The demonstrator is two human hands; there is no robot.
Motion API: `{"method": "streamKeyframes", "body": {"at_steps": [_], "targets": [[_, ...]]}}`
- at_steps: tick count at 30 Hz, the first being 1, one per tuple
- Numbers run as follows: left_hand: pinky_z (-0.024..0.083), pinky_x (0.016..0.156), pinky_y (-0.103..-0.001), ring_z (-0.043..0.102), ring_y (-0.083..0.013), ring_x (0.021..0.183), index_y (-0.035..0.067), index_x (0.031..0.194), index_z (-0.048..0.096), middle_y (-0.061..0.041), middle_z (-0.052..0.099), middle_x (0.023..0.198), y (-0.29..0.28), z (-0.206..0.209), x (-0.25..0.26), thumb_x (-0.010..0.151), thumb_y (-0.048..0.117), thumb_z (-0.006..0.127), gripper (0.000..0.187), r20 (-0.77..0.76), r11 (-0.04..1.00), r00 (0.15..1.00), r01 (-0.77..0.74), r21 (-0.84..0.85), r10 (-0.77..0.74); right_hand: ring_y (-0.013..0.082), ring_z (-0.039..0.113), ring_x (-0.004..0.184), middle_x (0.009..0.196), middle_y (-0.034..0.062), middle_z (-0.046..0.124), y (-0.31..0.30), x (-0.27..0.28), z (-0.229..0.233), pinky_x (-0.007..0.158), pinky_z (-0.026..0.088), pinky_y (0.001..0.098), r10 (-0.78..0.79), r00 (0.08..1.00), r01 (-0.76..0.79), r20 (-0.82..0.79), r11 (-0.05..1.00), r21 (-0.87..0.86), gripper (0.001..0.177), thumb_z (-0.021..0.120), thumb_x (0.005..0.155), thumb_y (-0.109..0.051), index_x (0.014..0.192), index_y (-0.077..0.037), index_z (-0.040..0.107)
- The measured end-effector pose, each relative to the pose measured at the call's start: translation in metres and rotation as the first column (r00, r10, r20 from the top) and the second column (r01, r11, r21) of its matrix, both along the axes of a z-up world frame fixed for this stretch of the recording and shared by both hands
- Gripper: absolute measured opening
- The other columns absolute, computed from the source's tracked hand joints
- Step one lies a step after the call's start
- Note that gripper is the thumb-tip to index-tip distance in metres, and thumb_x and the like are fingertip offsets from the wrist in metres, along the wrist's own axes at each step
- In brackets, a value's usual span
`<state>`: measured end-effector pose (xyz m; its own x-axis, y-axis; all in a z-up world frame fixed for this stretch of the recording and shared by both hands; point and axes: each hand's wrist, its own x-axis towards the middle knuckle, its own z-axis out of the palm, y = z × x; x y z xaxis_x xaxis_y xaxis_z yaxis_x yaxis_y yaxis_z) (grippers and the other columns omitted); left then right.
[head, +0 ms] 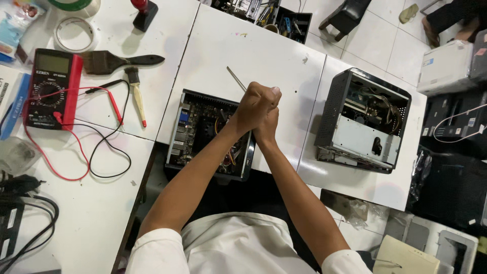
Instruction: The person uses a screwdriver to remove screws from a computer case while seated. They manipulate internal components and wires within the open case, occasionally adjusting the position of the case on the table.
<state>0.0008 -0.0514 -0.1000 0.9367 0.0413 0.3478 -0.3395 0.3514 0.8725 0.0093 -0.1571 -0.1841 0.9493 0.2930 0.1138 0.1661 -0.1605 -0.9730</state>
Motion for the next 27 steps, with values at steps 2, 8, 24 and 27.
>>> {"method": "streamKeyframes", "body": {"at_steps": [2, 8, 24, 27], "targets": [[0.023, 0.051, -0.021, 0.015, -0.0037, 0.055, 0.022, 0.053, 0.032, 0.008, 0.024, 0.048, 0.008, 0.001, 0.000, 0.116, 0.022, 0.041, 0.064, 0.003, 1.000, 1.000, -0.008, 0.020, 0.008, 0.0029, 0.023, 0.048, 0.046, -0.0013, 0.044, 0.004, -0.002, 0.003, 0.049, 0.022, 0.0247, -0.028, 0.999, 0.028, -0.023, 1.000, -0.012, 0.042, 0.057, 0.103, -0.016, 0.062, -0.015, 0.051], [0.025, 0.051, -0.022, 0.021, -0.0046, 0.051, 0.021, 0.052, 0.035, 0.008, 0.031, 0.045, 0.004, -0.003, -0.004, 0.114, 0.027, 0.044, 0.063, -0.022, 0.996, 0.998, -0.055, 0.075, 0.057, 0.0056, 0.031, 0.054, 0.054, -0.0022, 0.048, 0.003, -0.006, 0.006, 0.054, 0.029, 0.0297, -0.063, 0.996, 0.065, -0.064, 0.997, 0.038, 0.038, 0.052, 0.107, -0.019, 0.069, -0.017, 0.052], [0.024, 0.051, -0.026, 0.021, -0.0045, 0.053, 0.024, 0.050, 0.035, 0.009, 0.026, 0.045, -0.027, 0.011, -0.003, 0.107, 0.027, 0.049, 0.058, -0.075, 0.983, 0.987, -0.133, 0.126, 0.143, 0.0161, 0.046, 0.066, 0.069, 0.0091, 0.056, -0.002, -0.015, -0.012, 0.067, 0.040, 0.0398, -0.076, 0.997, 0.077, 0.023, 0.996, -0.045, 0.038, 0.047, 0.112, -0.026, 0.081, -0.007, 0.059], [0.024, 0.051, -0.025, 0.021, -0.0058, 0.053, 0.022, 0.049, 0.034, 0.009, 0.029, 0.045, -0.013, -0.016, 0.006, 0.111, 0.027, 0.049, 0.064, -0.044, 0.977, 0.990, -0.125, 0.171, 0.134, 0.0179, 0.049, 0.068, 0.072, 0.0114, 0.058, 0.003, -0.016, -0.011, 0.069, 0.042, 0.0414, -0.078, 0.996, 0.080, 0.039, 0.995, -0.054, 0.039, 0.046, 0.113, -0.028, 0.084, -0.006, 0.060]]}}
